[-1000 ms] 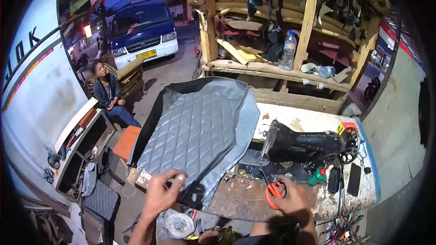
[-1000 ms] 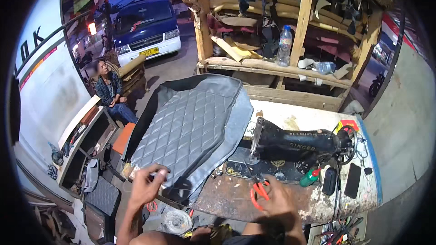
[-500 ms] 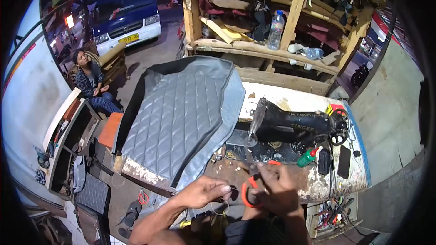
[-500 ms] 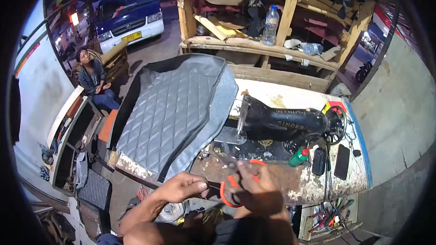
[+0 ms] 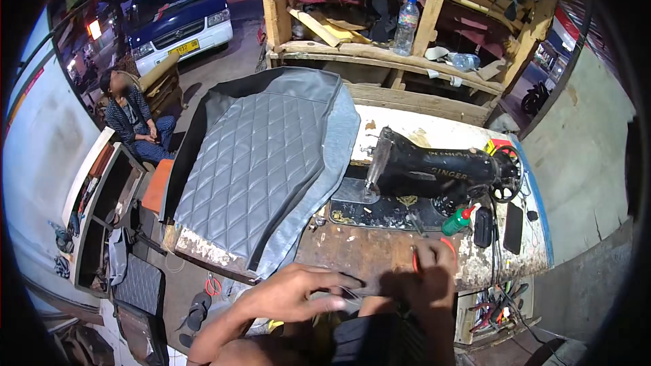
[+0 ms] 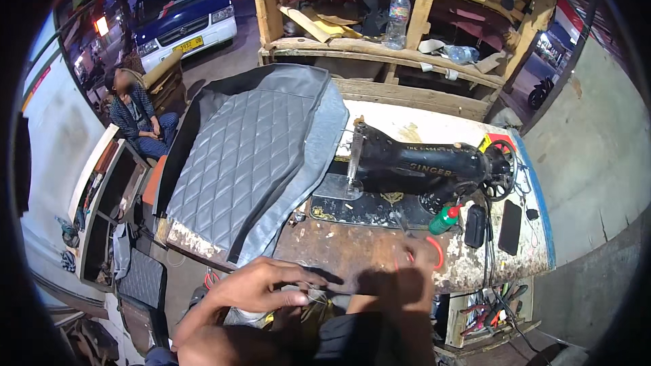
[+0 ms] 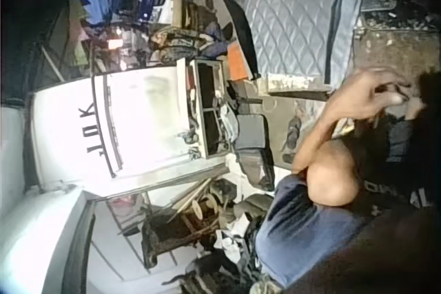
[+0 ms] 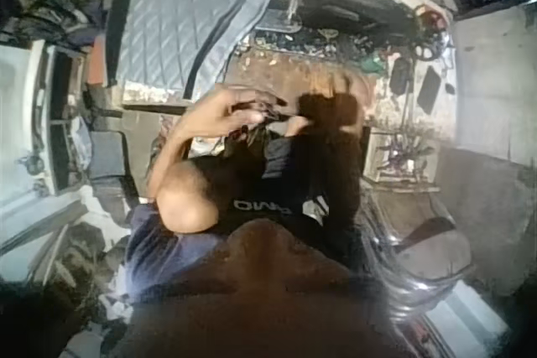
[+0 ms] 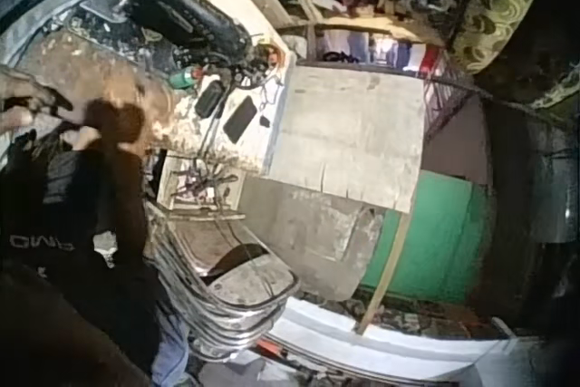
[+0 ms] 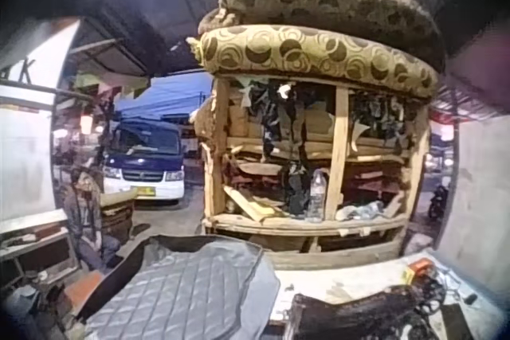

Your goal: The person sets up a sewing machine with a bobbin and thread, aligns and sews a quilted seat cover, and cuts excess thread using scissors.

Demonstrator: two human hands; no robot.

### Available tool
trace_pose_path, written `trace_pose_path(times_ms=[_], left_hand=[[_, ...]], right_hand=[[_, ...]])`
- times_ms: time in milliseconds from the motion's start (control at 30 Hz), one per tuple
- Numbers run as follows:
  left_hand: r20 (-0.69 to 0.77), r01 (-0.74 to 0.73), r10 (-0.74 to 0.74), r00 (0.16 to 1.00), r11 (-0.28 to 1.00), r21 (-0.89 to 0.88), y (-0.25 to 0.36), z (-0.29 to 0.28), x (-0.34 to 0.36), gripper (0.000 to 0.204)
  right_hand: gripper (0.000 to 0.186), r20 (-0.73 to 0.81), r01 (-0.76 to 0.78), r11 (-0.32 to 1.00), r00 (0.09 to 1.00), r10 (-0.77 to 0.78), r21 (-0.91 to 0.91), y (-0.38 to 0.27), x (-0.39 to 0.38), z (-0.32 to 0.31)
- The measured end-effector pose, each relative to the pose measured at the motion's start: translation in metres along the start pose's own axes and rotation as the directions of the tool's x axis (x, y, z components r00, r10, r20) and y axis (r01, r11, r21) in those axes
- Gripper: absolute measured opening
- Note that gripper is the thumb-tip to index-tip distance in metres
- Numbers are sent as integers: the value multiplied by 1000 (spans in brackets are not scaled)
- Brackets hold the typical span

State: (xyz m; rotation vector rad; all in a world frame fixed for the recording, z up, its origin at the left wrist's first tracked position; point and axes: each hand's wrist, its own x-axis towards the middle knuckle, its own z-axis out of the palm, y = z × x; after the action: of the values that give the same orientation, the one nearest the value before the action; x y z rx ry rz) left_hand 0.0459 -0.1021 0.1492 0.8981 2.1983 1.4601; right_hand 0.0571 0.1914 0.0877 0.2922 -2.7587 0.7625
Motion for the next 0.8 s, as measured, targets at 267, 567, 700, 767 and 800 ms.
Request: trace_pose_path(times_ms=[267,567,700,767,800], left_hand=[[-310,-98,137,941,986,139,32,-12,9,34],[-465,211,-68,883,941,265,6,-75,-48,12],[-577,266,-82,812,933,242,-6,-76,-52,9],[-504,202,-37,863,939,277,-5,-61,-37,9],[-430,101,42,902,948,303,-1,-50,-25,9]], right_hand=[[45,479,-346,636,877,-42,689,-92,-7,12],[18,-140,-275,729,881,452,627,6,-42,-71],[22,-141,-461,865,860,491,199,28,-60,-85],[28,10,-393,895,915,404,-210,27,-68,-87],[34,-110,-338,926,940,323,-168,23,-68,-75]])
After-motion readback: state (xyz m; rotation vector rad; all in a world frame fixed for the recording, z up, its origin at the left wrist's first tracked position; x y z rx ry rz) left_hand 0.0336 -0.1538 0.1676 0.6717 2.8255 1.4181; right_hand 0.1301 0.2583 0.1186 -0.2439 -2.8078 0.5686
